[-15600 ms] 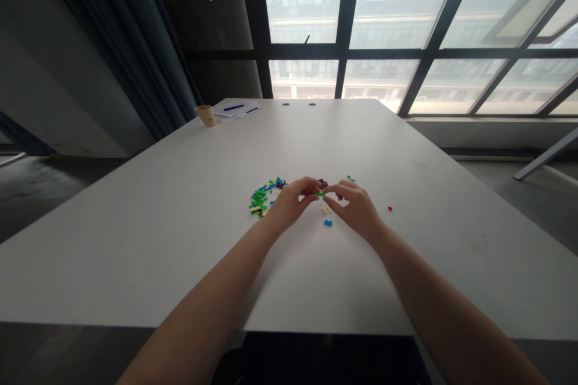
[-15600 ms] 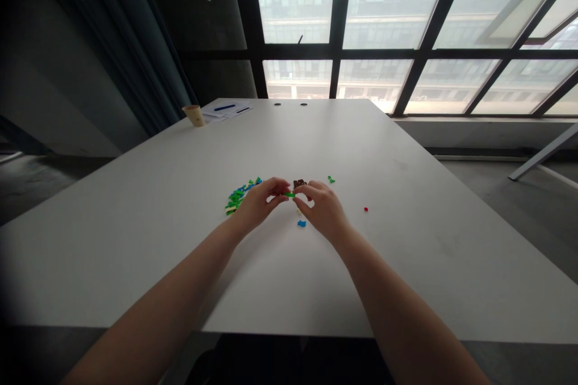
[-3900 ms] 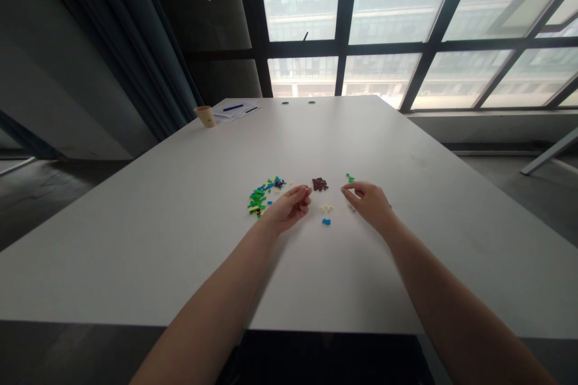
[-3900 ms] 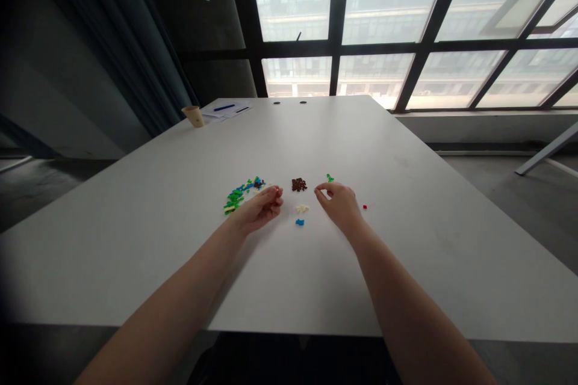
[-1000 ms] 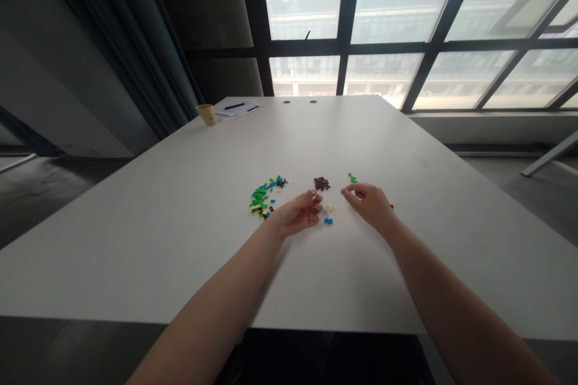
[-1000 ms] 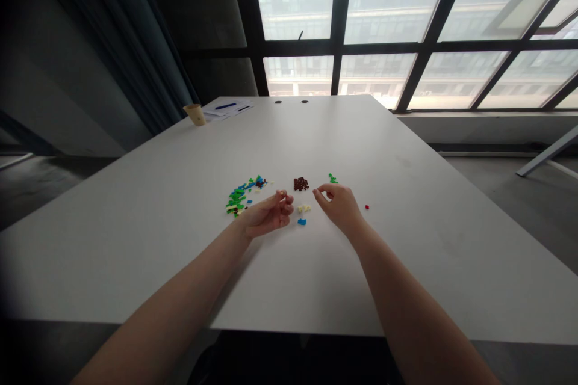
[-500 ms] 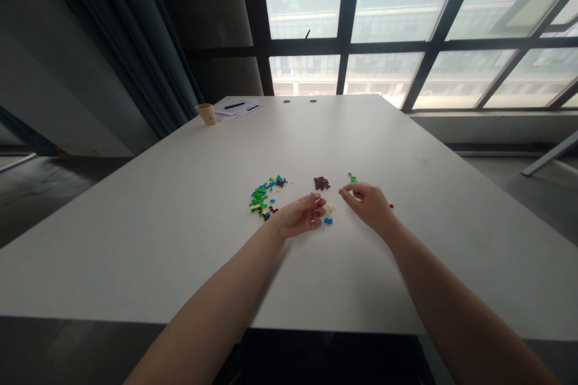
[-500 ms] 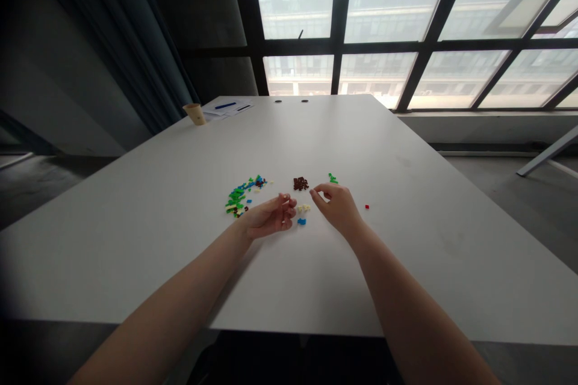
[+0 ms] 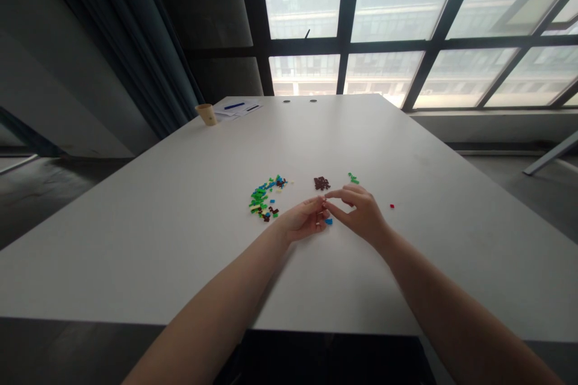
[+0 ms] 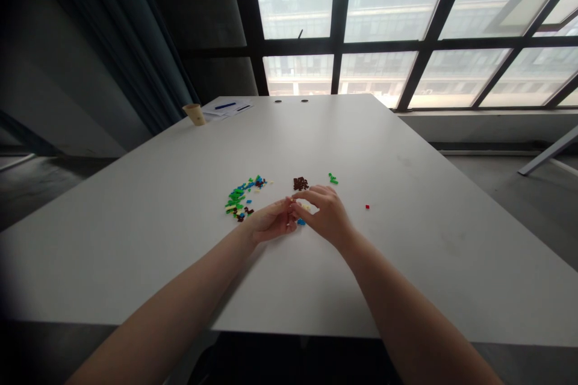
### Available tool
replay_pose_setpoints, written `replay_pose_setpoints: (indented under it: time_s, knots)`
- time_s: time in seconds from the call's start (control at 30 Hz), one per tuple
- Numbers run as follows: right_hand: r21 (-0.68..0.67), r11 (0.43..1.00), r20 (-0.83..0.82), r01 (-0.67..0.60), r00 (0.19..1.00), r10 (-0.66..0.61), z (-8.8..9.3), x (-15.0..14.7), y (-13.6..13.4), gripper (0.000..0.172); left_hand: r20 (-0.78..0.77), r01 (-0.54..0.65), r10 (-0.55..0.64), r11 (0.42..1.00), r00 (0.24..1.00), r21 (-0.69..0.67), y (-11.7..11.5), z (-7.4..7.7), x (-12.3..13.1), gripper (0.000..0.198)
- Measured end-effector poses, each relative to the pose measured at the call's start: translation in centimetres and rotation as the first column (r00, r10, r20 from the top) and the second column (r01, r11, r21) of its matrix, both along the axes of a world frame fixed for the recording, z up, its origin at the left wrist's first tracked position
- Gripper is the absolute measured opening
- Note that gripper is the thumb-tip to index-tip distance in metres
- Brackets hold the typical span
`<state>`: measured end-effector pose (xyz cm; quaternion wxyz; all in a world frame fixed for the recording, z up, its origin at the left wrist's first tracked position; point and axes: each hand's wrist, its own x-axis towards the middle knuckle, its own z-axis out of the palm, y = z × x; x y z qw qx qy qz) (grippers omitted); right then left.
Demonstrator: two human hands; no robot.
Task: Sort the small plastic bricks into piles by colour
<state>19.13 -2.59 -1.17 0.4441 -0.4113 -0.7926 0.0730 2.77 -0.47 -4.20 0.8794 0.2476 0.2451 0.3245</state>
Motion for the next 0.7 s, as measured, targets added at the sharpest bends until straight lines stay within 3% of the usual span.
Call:
replay_pose_setpoints:
  time_s: [0.3,0.4,0.5,0.6,0.7]
  knots:
    - [-0.073,0.997,0.071,0.030,0.997,-0.024,-0.1,0.0,0.1,0.016,-0.071,-0.005,0.010,0.998,0.997,0.065,-0.2,0.0,0.3,0.024]
    - [-0.155,0.981,0.061,0.118,0.992,-0.110,-0.1,0.9,0.5,0.015,-0.229,-0.118,0.152,0.981,0.961,0.157,0.0,1.0,-0.1,0.029]
    - [-0.345,0.917,0.142,0.198,0.977,-0.158,-0.7,1.8,1.1,0.013,-0.360,-0.274,0.370,0.917,0.856,0.291,0.7,1.9,-1.1,0.032]
    - [-0.473,0.852,0.235,0.224,0.964,-0.123,-1.5,2.1,1.5,0.013,-0.366,-0.401,0.514,0.849,0.776,0.344,1.4,2.4,-2.2,0.032]
    - [-0.494,0.839,0.270,0.227,0.958,-0.100,-2.3,1.7,1.6,0.014,-0.342,-0.469,0.565,0.821,0.751,0.325,1.9,2.4,-2.9,0.032]
